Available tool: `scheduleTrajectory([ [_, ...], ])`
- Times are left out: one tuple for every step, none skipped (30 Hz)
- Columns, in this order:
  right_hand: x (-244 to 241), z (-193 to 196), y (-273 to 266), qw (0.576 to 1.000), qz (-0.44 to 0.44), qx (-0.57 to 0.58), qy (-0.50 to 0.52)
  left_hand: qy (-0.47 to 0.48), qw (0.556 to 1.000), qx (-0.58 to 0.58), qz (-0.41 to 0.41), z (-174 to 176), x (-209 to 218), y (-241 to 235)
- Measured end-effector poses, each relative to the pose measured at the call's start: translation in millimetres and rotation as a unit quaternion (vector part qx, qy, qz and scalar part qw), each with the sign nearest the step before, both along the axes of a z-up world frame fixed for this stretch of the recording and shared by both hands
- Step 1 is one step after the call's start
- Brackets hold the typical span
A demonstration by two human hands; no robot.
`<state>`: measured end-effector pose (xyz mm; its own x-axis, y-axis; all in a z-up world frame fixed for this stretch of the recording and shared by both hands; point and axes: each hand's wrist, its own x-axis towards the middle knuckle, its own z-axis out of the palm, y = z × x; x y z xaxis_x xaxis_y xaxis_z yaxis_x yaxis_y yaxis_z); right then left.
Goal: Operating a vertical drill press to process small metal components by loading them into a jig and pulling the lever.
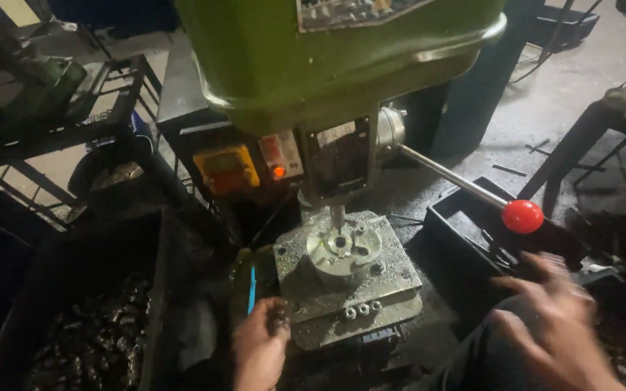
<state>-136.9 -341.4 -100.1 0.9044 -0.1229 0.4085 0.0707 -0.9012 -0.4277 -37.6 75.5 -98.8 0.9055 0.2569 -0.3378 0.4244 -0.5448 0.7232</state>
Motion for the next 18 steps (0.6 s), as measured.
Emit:
scheduleTrajectory([
  [15.7,11.6,26.0,1.000,0.001,0.000,-0.002,-0.002,1.000,0.000,0.001,-3.6,-0.7,-3.3],
  [30.9,23.8,52.1,0.994,0.082,0.047,0.048,-0.022,0.999,-0.014,-0.021,-6.7,-1.5,-6.6],
  [45.4,35.5,78.6,0.977,0.163,0.093,0.098,-0.042,0.998,-0.027,-0.042,-10.1,-3.2,-9.3],
  [60.9,48.4,98.0,0.977,0.165,0.094,0.096,-0.043,0.998,-0.027,-0.041,-7.3,-6.4,-12.9],
  [75.8,61.4,116.6,0.966,0.231,0.060,0.105,-0.065,0.993,-0.085,-0.043,-5.0,-9.4,-17.5],
  [91.0,74.3,135.0,0.949,0.295,0.025,0.112,-0.087,0.985,-0.144,-0.045,-2.7,-12.2,-22.3],
  [104.2,70.8,138.9,0.949,0.294,0.026,0.111,-0.087,0.985,-0.143,-0.046,-12.1,-12.9,-22.9],
  [117.7,67.6,142.9,0.941,0.316,-0.020,0.121,-0.109,0.980,-0.151,-0.067,-21.1,-13.3,-23.3],
  [134.0,66.3,148.4,0.930,0.338,-0.067,0.126,-0.133,0.975,-0.158,-0.086,-28.3,-11.0,-22.2],
  [145.4,64.6,147.0,0.931,0.338,-0.067,0.122,-0.137,0.974,-0.156,-0.087,-27.2,-8.3,-18.4],
  [153.8,60.5,143.8,0.947,0.281,-0.089,0.125,-0.145,0.967,-0.184,-0.104,-29.1,-9.0,-16.5],
  [162.5,55.9,140.8,0.960,0.222,-0.112,0.126,-0.152,0.958,-0.212,-0.122,-31.4,-9.4,-14.5],
  [163.4,50.6,135.8,0.960,0.223,-0.113,0.126,-0.153,0.958,-0.212,-0.120,-17.3,-9.5,-16.5],
  [164.3,45.1,130.7,0.979,0.137,-0.126,0.084,-0.103,0.973,-0.187,-0.088,-3.3,-9.6,-18.5],
  [163.0,38.9,122.7,0.988,0.049,-0.140,0.041,-0.050,0.984,-0.164,-0.057,9.4,-10.6,-23.1],
  [155.5,42.1,124.2,0.988,0.048,-0.142,0.042,-0.049,0.983,-0.166,-0.058,13.7,-7.0,-23.9],
  [148.4,45.6,126.6,0.989,0.075,-0.126,0.036,-0.084,0.983,-0.154,-0.054,18.5,-3.4,-24.0],
  [140.9,49.1,128.7,0.988,0.103,-0.110,0.030,-0.118,0.981,-0.142,-0.050,23.2,0.0,-24.2],
])
